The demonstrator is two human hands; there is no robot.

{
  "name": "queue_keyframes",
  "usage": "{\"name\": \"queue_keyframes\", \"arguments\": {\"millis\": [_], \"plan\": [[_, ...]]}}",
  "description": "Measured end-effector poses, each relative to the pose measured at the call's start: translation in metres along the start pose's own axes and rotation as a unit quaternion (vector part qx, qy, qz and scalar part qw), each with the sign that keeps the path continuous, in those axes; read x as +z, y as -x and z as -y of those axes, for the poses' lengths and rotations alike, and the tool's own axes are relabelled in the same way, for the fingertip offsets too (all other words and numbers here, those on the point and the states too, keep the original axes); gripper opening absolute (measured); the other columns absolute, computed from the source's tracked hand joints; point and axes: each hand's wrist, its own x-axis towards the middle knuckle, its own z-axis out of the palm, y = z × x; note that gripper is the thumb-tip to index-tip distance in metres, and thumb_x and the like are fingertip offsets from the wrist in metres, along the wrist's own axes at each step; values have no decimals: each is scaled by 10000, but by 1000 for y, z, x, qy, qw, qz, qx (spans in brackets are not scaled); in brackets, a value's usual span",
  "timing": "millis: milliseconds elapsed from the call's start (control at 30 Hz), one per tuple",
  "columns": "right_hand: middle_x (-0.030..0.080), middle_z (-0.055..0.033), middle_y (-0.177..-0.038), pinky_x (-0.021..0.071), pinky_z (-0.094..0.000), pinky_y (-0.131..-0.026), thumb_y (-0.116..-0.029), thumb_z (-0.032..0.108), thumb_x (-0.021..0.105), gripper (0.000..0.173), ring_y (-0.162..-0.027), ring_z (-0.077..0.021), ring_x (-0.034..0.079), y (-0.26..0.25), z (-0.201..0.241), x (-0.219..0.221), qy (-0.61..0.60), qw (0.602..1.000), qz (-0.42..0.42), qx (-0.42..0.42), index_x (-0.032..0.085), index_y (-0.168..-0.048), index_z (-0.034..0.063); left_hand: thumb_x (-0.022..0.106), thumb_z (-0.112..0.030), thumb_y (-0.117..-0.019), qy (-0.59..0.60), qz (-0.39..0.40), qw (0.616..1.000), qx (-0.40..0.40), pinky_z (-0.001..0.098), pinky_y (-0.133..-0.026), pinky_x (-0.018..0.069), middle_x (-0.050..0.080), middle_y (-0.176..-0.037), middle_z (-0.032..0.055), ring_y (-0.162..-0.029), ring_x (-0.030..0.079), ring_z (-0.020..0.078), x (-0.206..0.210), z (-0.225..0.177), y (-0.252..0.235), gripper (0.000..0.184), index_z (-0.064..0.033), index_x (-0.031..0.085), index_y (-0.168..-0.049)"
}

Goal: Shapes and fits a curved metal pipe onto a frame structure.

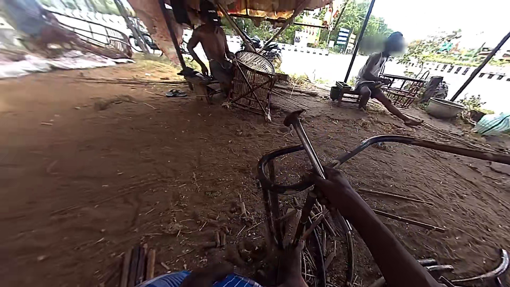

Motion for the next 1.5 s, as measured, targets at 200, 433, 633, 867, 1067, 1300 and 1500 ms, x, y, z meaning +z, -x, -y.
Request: {"name": "queue_keyframes", "arguments": {"millis": [200, 433, 633, 867, 1067, 1300, 1500], "plan": [[478, -47, -553, 370, -248, -355, -1042, 363, 597, 291, -378, -106, 422, -4, -6, -1, -18, 1000, -20, 4, 630, -1181, 110, 630, -505, -971, -73, -149, 978, 124, 384, -886, 575, 662, -1242, -55, -1063, 650, 106, 64, -18, -163, 428, -225, 682, -1291], [500, -54, -572, 360, -240, -359, -1044, 368, 588, 276, -378, -105, 417, 2, -8, -2, -15, 1000, -1, -19, 635, -1124, 108, 686, -261, -974, -49, -135, 982, 124, 290, -708, 584, 715, -1085, -75, -821, 667, 42, 86, -18, -188, 128, -199, 784, -1028], [502, -68, -575, 372, -259, -357, -1027, 397, 614, 297, -378, -123, 424, -1, -10, 0, -14, 1000, -4, -25, 642, -1119, 116, 654, -252, -1009, -10, -157, 983, 93, 320, -701, 579, 727, -968, -69, -794, 674, 56, 85, -16, -188, 134, -182, 765, -1038], [474, -52, -577, 373, -265, -369, -1033, 394, 600, 290, -387, -126, 413, 1, -10, -1, -8, 1000, -1, -28, 646, -1134, 126, 609, -301, -1021, -62, -180, 975, 116, 441, -862, 497, 727, -1021, -67, -915, 657, 113, 97, -10, -188, 196, -191, 769, -1049], [463, -34, -648, 385, -286, -395, -1068, 476, 461, 376, -439, -133, 414, 59, -23, -19, -16, 993, -26, -116, 561, -1336, 233, 602, -308, -1009, -58, -184, 971, 141, 439, -874, 497, 706, -967, -70, -881, 644, 101, 100, -11, -189, 201, -188, 762, -998], [586, -35, -768, 487, -349, -427, -1107, 260, 449, 530, -514, -157, 520, 179, -22, -50, 143, 976, -31, -162, 337, -1624, 228, 608, -260, -1014, -48, -185, 968, 163, 429, -892, 486, 709, -1028, -52, -922, 647, 107, 103, -11, -183, 180, -174, 765, -1041], [593, -23, -745, 477, -347, -446, -1104, 277, 461, 477, -526, -148, 523, 188, -8, -42, 194, 968, -48, -151, 433, -1580, 276, 610, -250, -1006, -63, -180, 968, 164, 446, -934, 477, 719, -1026, -50, -950, 655, 115, 99, -11, -181, 180, -163, 767, -1026]]}}
